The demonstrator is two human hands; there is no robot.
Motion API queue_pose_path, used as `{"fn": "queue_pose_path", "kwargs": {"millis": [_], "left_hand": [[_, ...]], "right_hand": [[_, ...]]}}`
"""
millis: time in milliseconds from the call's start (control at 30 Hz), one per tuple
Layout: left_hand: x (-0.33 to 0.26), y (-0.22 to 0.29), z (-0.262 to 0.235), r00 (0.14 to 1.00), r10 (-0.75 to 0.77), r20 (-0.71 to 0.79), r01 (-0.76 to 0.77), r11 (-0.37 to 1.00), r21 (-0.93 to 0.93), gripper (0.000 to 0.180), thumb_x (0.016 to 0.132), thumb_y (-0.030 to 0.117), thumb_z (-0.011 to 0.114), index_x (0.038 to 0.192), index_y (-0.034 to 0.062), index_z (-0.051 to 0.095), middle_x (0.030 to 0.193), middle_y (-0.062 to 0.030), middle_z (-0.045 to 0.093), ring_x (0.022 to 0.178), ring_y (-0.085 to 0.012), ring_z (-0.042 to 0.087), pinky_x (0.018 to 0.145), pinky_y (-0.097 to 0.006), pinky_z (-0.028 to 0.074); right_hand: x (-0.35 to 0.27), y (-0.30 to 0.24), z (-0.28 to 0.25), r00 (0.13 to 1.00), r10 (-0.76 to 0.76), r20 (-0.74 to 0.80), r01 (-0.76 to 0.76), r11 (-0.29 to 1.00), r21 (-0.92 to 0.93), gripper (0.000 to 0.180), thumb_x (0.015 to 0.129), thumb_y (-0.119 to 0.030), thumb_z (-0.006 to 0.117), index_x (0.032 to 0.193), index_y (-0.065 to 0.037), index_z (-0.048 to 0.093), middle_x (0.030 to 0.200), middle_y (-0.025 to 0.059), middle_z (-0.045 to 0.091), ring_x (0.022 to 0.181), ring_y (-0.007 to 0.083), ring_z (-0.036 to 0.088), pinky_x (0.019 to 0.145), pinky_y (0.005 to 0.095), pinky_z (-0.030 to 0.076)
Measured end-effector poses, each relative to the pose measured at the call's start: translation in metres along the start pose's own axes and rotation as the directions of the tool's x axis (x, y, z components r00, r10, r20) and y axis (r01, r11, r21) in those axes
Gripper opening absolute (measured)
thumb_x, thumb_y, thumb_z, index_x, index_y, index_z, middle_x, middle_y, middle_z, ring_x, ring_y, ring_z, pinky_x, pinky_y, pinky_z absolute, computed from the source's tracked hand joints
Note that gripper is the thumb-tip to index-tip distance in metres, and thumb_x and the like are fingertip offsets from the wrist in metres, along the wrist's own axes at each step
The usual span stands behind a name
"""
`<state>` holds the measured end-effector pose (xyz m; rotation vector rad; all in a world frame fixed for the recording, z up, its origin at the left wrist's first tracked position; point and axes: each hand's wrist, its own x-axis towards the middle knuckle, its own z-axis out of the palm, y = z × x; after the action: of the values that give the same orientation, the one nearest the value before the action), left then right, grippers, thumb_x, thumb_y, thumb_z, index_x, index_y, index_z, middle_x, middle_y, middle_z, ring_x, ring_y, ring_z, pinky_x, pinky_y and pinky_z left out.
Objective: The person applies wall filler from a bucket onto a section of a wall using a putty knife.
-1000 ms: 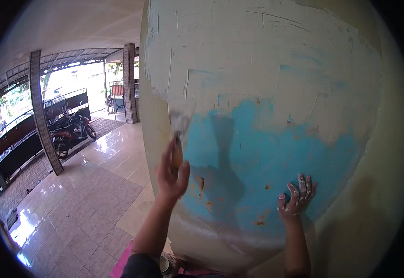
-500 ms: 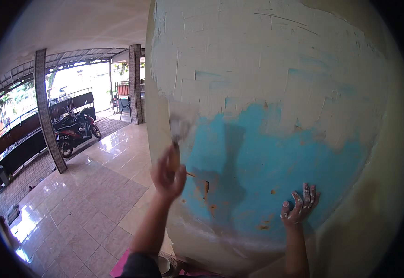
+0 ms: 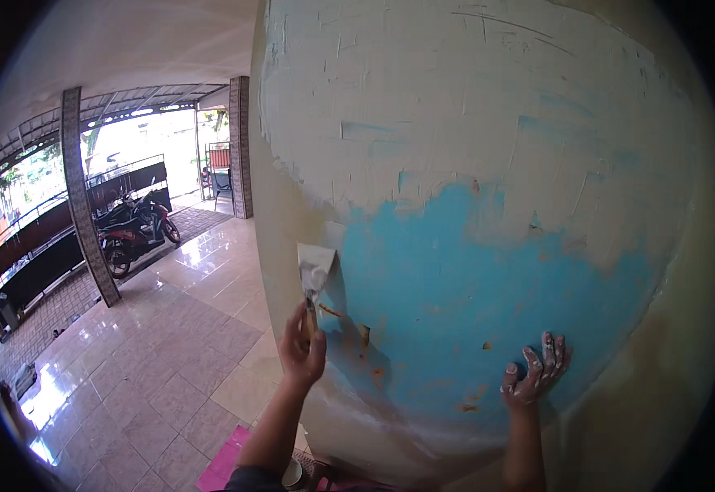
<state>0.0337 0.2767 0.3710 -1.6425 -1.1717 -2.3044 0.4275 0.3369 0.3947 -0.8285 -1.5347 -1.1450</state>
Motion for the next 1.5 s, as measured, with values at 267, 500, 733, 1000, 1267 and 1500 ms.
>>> {"fn": "queue_pose_path", "kwargs": {"millis": [267,500,733,1000,1267,1500], "left_hand": [[0.142,0.115,0.035,0.993,0.110,0.052,-0.102,0.985,-0.141,0.055,0.092,0.008,0.058,0.142,-0.0043,0.040,0.113,-0.0179,0.064,0.087,-0.0164,0.062,0.075,-0.029,0.050],[0.057,0.030,0.045,0.989,0.148,-0.011,-0.148,0.988,0.048,0.052,0.088,0.008,0.060,0.137,-0.0049,0.047,0.116,-0.0235,0.066,0.107,-0.0250,0.066,0.088,-0.034,0.052],[-0.016,0.028,0.034,0.998,0.060,0.010,-0.057,0.981,-0.186,0.058,0.088,0.011,0.062,0.135,-0.0138,0.042,0.124,-0.0280,0.060,0.116,-0.0300,0.061,0.097,-0.035,0.047],[0.152,0.122,0.072,0.983,0.160,0.093,-0.163,0.986,0.027,0.054,0.096,0.019,0.055,0.143,-0.0030,0.040,0.086,-0.0048,0.059,0.065,-0.0054,0.049,0.058,-0.021,0.041],[-0.011,0.021,0.081,0.997,-0.028,0.066,0.031,0.998,-0.053,0.053,0.090,0.008,0.060,0.139,-0.0042,0.044,0.124,-0.0239,0.061,0.112,-0.0234,0.063,0.091,-0.032,0.050],[0.099,0.100,0.096,0.973,0.231,0.021,-0.224,0.961,-0.164,0.055,0.088,0.009,0.062,0.139,-0.0022,0.044,0.102,-0.0171,0.068,0.075,-0.0155,0.065,0.069,-0.028,0.052]], "right_hand": [[-0.003,-0.001,0.004,1.000,0.006,-0.017,-0.007,1.000,-0.027,0.031,0.100,-0.039,0.041,0.104,-0.013,0.058,0.133,0.0128,0.054,0.134,0.0362,0.043,0.112,0.0582,0.026],[-0.007,0.002,0.007,1.000,0.012,-0.016,-0.012,1.000,0.000,0.030,0.099,-0.038,0.041,0.105,-0.013,0.057,0.133,0.0133,0.055,0.134,0.0365,0.042,0.112,0.0580,0.026],[-0.012,0.004,0.007,1.000,0.007,-0.010,-0.007,1.000,0.011,0.031,0.101,-0.037,0.040,0.111,-0.012,0.054,0.132,0.0169,0.055,0.133,0.0393,0.043,0.110,0.0592,0.026],[-0.015,0.003,0.015,0.997,0.027,-0.070,-0.021,0.995,0.094,0.028,0.099,-0.036,0.042,0.105,-0.013,0.058,0.130,0.0137,0.059,0.132,0.0365,0.046,0.111,0.0569,0.025],[-0.027,0.012,0.013,1.000,0.022,0.004,-0.022,0.998,0.057,0.030,0.097,-0.039,0.044,0.099,-0.015,0.061,0.133,0.0127,0.056,0.134,0.0365,0.042,0.113,0.0592,0.021],[-0.027,0.014,0.014,0.999,-0.002,0.036,0.000,0.998,0.065,0.031,0.098,-0.040,0.043,0.109,-0.015,0.058,0.138,0.0146,0.051,0.137,0.0385,0.037,0.113,0.0602,0.019]]}}
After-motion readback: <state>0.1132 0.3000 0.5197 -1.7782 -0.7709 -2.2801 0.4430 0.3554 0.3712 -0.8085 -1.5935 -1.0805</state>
